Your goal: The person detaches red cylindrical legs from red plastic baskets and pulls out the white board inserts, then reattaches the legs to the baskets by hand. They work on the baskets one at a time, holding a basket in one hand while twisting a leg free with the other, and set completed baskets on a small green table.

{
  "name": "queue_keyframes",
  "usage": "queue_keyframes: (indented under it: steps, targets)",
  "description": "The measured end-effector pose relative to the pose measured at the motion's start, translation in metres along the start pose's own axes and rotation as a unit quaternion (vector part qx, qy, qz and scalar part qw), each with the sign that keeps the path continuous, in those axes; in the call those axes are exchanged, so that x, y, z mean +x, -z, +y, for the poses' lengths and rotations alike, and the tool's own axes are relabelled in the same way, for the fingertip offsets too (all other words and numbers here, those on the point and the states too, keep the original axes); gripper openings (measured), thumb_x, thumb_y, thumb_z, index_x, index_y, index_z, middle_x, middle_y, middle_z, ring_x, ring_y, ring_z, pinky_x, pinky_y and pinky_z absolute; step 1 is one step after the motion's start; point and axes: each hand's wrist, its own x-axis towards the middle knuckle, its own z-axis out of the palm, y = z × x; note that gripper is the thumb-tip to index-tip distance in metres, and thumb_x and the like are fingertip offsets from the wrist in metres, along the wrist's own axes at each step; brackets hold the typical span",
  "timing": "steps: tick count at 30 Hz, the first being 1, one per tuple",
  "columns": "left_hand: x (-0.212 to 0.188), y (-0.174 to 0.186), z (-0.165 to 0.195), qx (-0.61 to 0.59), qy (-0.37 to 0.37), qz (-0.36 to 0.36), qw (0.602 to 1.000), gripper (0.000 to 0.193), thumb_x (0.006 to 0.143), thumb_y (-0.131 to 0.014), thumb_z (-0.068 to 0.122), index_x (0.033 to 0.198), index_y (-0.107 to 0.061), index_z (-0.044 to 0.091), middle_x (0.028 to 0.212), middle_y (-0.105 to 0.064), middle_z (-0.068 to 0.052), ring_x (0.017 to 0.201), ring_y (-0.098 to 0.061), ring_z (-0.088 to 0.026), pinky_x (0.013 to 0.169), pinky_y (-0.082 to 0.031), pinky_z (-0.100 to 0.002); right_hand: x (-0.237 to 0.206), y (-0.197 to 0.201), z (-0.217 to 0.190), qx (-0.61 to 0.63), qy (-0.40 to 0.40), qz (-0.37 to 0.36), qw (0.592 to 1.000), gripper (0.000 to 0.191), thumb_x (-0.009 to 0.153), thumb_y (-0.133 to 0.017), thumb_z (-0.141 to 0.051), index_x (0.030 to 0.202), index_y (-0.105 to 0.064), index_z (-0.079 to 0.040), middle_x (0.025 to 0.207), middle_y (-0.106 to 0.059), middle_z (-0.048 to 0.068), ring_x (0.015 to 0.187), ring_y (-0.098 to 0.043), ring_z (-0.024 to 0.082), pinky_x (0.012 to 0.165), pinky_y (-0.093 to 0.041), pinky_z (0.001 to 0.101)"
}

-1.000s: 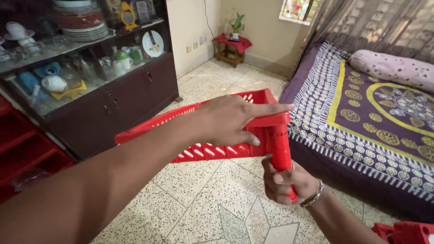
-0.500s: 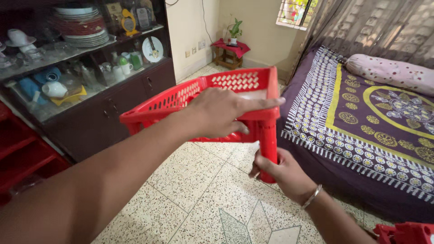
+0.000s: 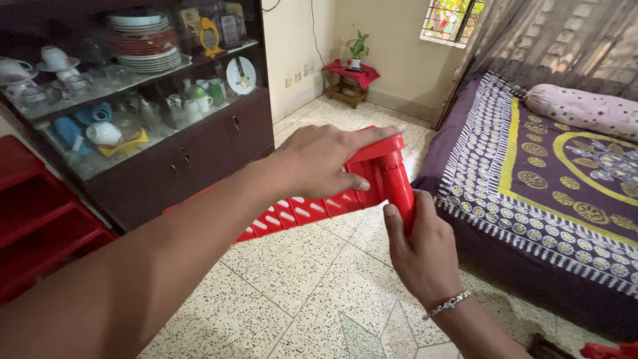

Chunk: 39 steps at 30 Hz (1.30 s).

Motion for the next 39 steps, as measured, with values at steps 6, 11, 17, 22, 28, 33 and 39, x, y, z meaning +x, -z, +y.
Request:
queue_keyframes:
  steps: [6,11,17,22,28,33,39]
  targets:
    - [-0.018,-0.004,-0.019,-0.046,-0.038,0.036,0.998,0.095,0.078,-0.079,0.037,0.157,-0.026,0.039,0.099,-0.074,-0.015,0.087,-0.073,-0.038,0.081,-0.057,-0.05,0.004,-0.015,-0.01,-0.013,-0.026,-0.018,0.999,0.038,0.101,-0.057,-0.039,0.093,-0.061,-0.002,0.06,-0.063,0.018,0.054,-0.067,0.035,0.054,-0.049,0.0461]
    - [-0.035,0.0,-0.027,-0.026,0.011,-0.026,0.999,0.094,0.081,-0.074,0.033,0.159,-0.023,0.042,0.087,-0.074,-0.018,0.082,-0.073,-0.038,0.083,-0.058,-0.048,-0.005,-0.031,-0.021,0.06,-0.038,-0.045,0.996,0.038,0.101,-0.053,-0.037,0.088,-0.059,-0.002,0.056,-0.064,0.013,0.049,-0.067,0.026,0.051,-0.049,0.0416]
    - [-0.052,0.002,-0.035,-0.047,-0.008,-0.006,0.999,0.097,0.078,-0.077,0.03,0.159,-0.023,0.041,0.092,-0.074,-0.017,0.085,-0.073,-0.039,0.083,-0.058,-0.049,-0.009,-0.039,-0.027,0.101,-0.077,-0.097,0.987,0.037,0.101,-0.051,-0.037,0.089,-0.057,-0.002,0.054,-0.063,0.008,0.045,-0.062,0.017,0.047,-0.048,0.0364]
    - [-0.057,-0.002,-0.038,-0.04,-0.01,-0.015,0.999,0.097,0.079,-0.077,0.03,0.159,-0.023,0.039,0.097,-0.075,-0.015,0.089,-0.073,-0.037,0.086,-0.057,-0.049,-0.013,-0.044,-0.026,0.183,-0.098,-0.131,0.969,0.037,0.102,-0.051,-0.036,0.086,-0.056,-0.002,0.055,-0.058,0.003,0.045,-0.054,0.011,0.043,-0.045,0.0312]
    - [-0.06,0.0,-0.041,-0.038,-0.02,-0.015,0.999,0.096,0.079,-0.076,0.029,0.158,-0.023,0.039,0.101,-0.075,-0.014,0.092,-0.073,-0.036,0.088,-0.056,-0.05,-0.014,-0.05,-0.017,0.267,-0.103,-0.167,0.943,0.036,0.103,-0.049,-0.036,0.09,-0.056,-0.003,0.059,-0.053,0.001,0.046,-0.051,0.009,0.041,-0.044,0.028]
    - [-0.059,0.001,-0.04,-0.028,-0.016,-0.019,0.999,0.094,0.08,-0.077,0.032,0.158,-0.023,0.04,0.102,-0.074,-0.015,0.094,-0.072,-0.036,0.089,-0.056,-0.05,-0.009,-0.049,-0.008,0.299,-0.12,-0.205,0.924,0.034,0.101,-0.048,-0.038,0.098,-0.058,-0.006,0.062,-0.052,0.001,0.046,-0.049,0.009,0.041,-0.044,0.0276]
    - [-0.054,0.004,-0.037,0.002,-0.01,-0.033,0.999,0.089,0.081,-0.07,0.051,0.158,-0.029,0.036,0.096,-0.075,-0.014,0.089,-0.074,-0.036,0.084,-0.058,-0.05,-0.013,-0.06,-0.004,0.373,-0.113,-0.199,0.899,0.03,0.101,-0.051,-0.034,0.1,-0.055,-0.005,0.067,-0.054,0.001,0.049,-0.051,0.008,0.043,-0.047,0.0275]
